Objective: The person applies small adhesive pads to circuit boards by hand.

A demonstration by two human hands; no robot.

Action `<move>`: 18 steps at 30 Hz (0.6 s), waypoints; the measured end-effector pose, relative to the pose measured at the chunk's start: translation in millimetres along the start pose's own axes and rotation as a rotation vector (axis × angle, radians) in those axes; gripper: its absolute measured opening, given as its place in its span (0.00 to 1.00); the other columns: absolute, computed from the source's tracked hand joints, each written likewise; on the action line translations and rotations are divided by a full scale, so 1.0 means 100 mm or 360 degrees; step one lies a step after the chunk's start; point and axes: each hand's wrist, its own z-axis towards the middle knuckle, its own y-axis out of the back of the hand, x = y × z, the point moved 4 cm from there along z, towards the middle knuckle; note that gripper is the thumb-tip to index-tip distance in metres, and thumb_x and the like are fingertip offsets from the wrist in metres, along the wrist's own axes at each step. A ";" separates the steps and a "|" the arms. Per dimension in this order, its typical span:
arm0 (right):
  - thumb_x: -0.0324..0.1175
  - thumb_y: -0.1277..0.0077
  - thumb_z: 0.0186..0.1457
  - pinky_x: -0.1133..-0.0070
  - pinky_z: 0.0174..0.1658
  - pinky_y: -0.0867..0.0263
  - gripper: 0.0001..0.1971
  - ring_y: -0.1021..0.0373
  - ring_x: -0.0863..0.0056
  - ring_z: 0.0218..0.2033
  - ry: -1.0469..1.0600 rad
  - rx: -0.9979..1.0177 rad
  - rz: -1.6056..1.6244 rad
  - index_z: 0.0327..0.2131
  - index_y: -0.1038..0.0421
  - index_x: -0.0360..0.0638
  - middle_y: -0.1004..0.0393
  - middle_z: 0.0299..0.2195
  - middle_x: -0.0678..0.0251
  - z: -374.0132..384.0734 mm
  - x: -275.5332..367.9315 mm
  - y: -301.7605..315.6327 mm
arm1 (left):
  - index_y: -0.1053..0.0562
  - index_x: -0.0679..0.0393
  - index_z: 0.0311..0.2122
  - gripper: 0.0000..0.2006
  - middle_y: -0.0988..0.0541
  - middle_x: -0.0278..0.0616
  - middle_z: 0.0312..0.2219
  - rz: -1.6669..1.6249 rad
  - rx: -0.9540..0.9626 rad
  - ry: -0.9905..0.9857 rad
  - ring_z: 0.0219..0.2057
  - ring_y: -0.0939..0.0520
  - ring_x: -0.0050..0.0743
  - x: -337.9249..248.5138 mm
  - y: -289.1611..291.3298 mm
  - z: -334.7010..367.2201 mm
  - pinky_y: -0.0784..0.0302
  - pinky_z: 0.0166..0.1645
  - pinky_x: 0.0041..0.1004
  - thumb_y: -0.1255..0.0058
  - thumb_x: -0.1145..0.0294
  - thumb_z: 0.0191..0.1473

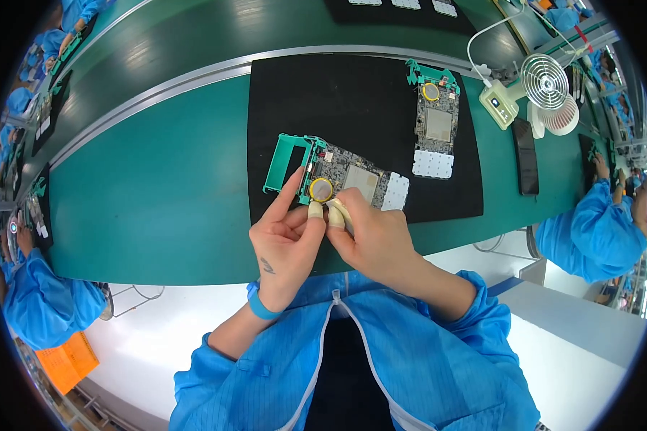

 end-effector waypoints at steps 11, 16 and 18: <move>0.33 0.48 0.49 0.76 0.17 0.38 0.12 0.30 0.68 0.15 0.0116 -0.0066 -0.0034 0.36 0.38 0.42 0.30 0.16 0.65 0.01 0.02 0.00 | 0.41 0.64 0.57 0.26 0.21 0.47 0.34 -0.0059 0.0017 0.0027 0.34 0.21 0.21 0.01 -0.01 0.01 0.25 0.39 0.19 0.58 0.85 0.50; 0.33 0.48 0.48 0.77 0.16 0.40 0.12 0.31 0.71 0.14 0.0237 -0.0073 -0.0322 0.34 0.38 0.42 0.31 0.16 0.68 0.00 0.07 -0.05 | 0.41 0.64 0.57 0.26 0.22 0.48 0.34 -0.0044 0.0042 0.0042 0.35 0.21 0.22 0.02 -0.01 -0.01 0.25 0.40 0.19 0.58 0.85 0.50; 0.34 0.48 0.48 0.78 0.15 0.41 0.13 0.32 0.74 0.14 0.0290 -0.0092 -0.0439 0.34 0.39 0.42 0.31 0.18 0.70 0.01 0.08 -0.06 | 0.42 0.64 0.57 0.27 0.22 0.48 0.34 -0.0001 0.0036 0.0038 0.34 0.22 0.21 0.01 -0.01 0.00 0.25 0.40 0.19 0.58 0.85 0.50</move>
